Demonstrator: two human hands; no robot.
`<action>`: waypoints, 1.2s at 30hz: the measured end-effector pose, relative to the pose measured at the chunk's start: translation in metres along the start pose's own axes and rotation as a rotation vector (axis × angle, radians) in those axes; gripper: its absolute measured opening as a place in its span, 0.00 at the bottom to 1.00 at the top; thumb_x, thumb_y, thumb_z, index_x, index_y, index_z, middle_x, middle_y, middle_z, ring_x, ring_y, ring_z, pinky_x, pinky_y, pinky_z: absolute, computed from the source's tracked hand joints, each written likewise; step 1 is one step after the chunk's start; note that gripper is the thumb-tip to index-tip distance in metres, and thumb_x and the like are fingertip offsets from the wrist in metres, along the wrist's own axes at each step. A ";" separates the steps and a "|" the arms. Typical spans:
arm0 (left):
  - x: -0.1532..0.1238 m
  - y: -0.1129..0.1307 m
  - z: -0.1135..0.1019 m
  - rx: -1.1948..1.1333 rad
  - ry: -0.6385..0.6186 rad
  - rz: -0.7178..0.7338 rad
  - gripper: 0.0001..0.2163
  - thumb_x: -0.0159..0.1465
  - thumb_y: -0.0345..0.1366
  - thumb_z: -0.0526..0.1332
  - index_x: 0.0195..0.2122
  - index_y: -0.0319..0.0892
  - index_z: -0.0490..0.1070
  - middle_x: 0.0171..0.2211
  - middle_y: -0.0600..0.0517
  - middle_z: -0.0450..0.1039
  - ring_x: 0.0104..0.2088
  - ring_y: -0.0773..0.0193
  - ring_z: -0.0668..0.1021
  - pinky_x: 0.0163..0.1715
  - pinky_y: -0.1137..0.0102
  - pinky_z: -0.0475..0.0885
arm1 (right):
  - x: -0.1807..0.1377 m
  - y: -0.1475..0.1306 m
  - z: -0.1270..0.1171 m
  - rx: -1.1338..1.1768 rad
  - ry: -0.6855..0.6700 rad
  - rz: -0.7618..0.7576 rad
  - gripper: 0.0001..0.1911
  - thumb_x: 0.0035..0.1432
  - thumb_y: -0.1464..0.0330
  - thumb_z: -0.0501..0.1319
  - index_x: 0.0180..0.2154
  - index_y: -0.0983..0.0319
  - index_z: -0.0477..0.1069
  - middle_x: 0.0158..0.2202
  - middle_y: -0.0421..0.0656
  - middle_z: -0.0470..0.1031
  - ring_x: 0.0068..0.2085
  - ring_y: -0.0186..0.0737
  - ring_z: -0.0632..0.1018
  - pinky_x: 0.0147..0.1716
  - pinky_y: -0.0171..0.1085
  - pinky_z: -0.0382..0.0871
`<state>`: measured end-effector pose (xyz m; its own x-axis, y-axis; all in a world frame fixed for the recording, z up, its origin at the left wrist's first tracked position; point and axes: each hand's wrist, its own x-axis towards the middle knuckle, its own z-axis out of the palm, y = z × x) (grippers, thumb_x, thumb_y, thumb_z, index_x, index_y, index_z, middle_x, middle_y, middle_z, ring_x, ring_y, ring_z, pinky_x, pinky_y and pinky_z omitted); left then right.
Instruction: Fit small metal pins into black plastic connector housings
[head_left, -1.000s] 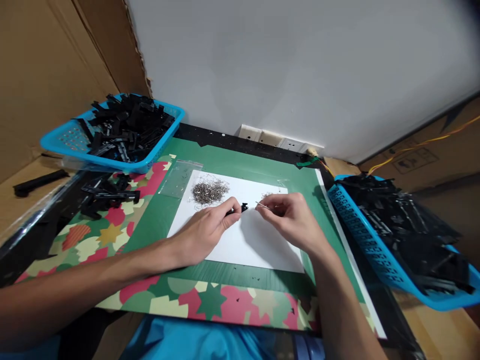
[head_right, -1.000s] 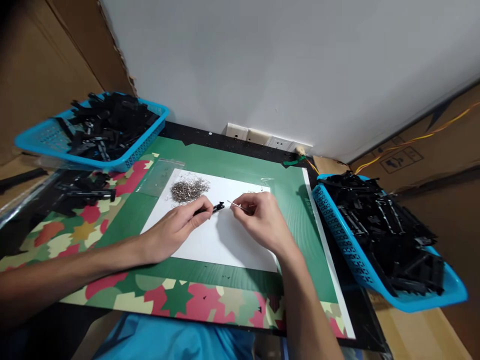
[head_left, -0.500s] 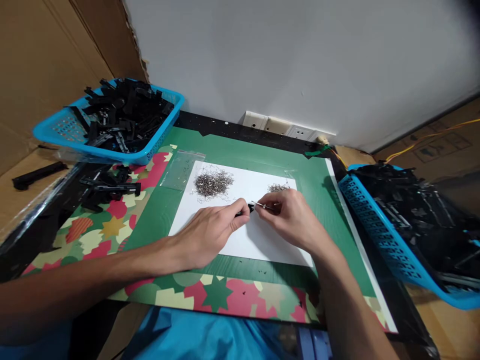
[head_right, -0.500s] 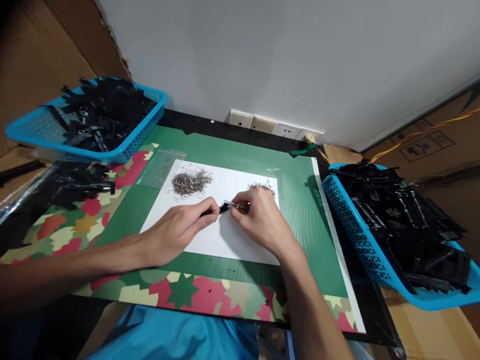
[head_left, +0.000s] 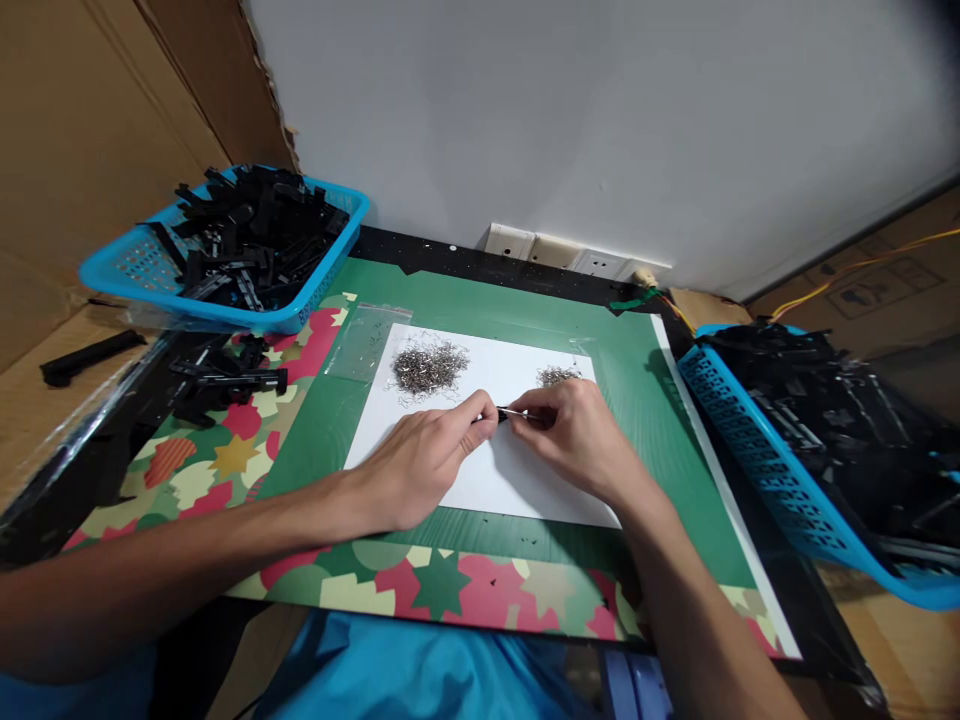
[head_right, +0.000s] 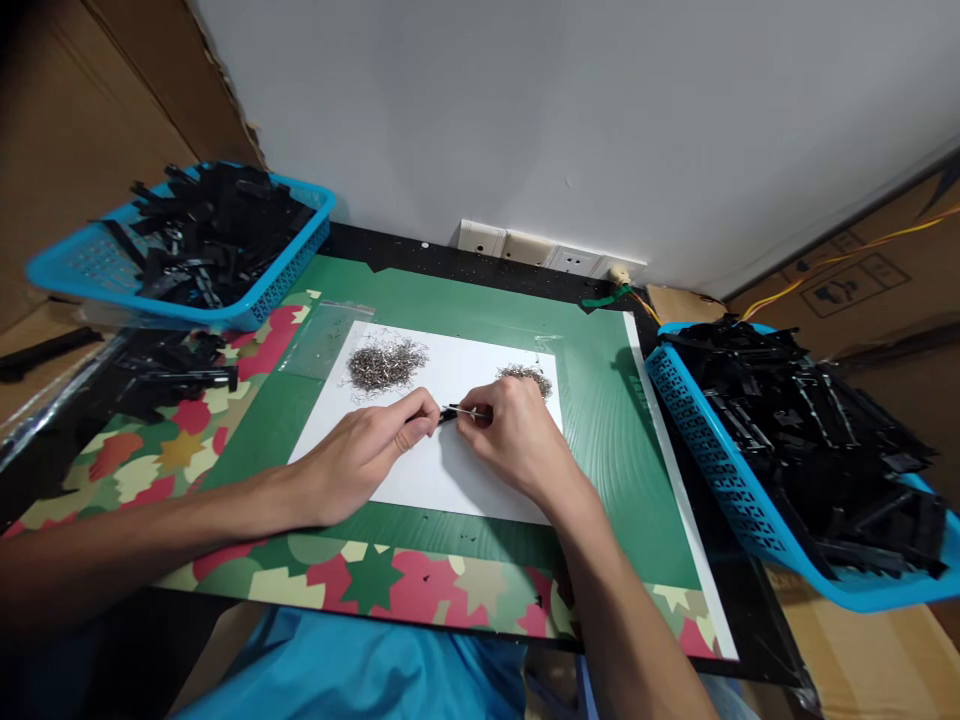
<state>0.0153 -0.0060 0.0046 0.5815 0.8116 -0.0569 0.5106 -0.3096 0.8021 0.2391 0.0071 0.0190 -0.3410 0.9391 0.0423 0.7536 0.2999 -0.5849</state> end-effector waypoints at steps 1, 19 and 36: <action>0.000 -0.001 0.000 0.000 0.001 0.000 0.13 0.81 0.46 0.45 0.44 0.47 0.63 0.27 0.58 0.62 0.26 0.66 0.65 0.29 0.67 0.56 | 0.000 0.000 0.000 0.010 -0.003 0.005 0.11 0.59 0.74 0.61 0.30 0.66 0.83 0.21 0.40 0.72 0.25 0.32 0.65 0.29 0.38 0.56; 0.002 -0.001 0.000 -0.047 0.024 -0.025 0.17 0.80 0.51 0.44 0.42 0.46 0.63 0.27 0.57 0.65 0.28 0.64 0.68 0.34 0.66 0.62 | -0.007 0.003 -0.023 0.029 -0.058 -0.066 0.12 0.70 0.72 0.59 0.44 0.60 0.83 0.38 0.44 0.81 0.37 0.38 0.76 0.37 0.37 0.63; -0.001 0.006 0.001 0.044 -0.001 0.051 0.13 0.79 0.45 0.48 0.41 0.45 0.64 0.28 0.57 0.65 0.27 0.65 0.65 0.31 0.68 0.58 | 0.001 -0.002 0.002 -0.006 -0.055 0.017 0.09 0.68 0.71 0.61 0.37 0.63 0.80 0.31 0.44 0.80 0.31 0.36 0.74 0.31 0.35 0.58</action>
<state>0.0187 -0.0088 0.0094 0.6079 0.7938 -0.0170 0.5074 -0.3720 0.7772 0.2361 0.0074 0.0188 -0.3582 0.9336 -0.0120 0.7626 0.2852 -0.5807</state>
